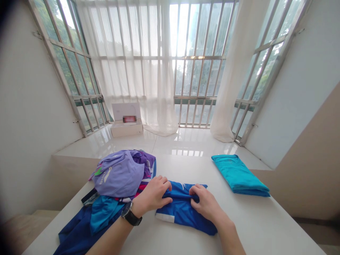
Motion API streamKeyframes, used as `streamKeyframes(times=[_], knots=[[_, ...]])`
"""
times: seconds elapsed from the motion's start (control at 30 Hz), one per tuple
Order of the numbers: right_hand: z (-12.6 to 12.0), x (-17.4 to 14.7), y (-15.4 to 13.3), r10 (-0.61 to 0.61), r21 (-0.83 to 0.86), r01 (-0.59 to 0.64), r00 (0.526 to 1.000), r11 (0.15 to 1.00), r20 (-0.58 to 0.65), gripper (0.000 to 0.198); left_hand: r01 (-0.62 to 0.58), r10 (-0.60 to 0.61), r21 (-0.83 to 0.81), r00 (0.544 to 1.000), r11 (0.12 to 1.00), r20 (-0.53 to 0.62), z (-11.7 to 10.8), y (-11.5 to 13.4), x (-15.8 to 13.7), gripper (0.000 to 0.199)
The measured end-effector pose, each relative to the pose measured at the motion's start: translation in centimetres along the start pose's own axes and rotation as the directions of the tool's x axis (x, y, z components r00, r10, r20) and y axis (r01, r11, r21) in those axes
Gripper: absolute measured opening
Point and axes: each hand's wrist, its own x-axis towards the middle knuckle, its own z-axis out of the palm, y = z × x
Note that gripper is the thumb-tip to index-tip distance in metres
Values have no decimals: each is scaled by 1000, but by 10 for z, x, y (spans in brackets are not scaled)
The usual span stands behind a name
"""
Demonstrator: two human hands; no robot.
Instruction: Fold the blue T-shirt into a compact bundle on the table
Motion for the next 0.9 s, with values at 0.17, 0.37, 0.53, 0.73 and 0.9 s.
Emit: streamKeyframes(times=[0.17,0.37,0.53,0.73,0.9], knots=[[2,1,1,0,13,0,1000,1000,-3,18,-130,119,-89,985,988,-121,24,23,0,62],[0,0,0,-5,49,4,1000,999,7,19,-129,133,-108,990,986,36,47,28,-4,80],[-4,-3,-4,-7,40,7,1000,999,7,22,-127,131,-80,990,989,44,48,27,-3,78],[1,0,-19,-63,-124,48,991,991,-120,23,-127,131,-74,990,989,51,49,27,-3,81],[32,6,-4,-71,-303,30,990,953,-125,51,-139,141,-45,989,989,38,54,25,-2,81]])
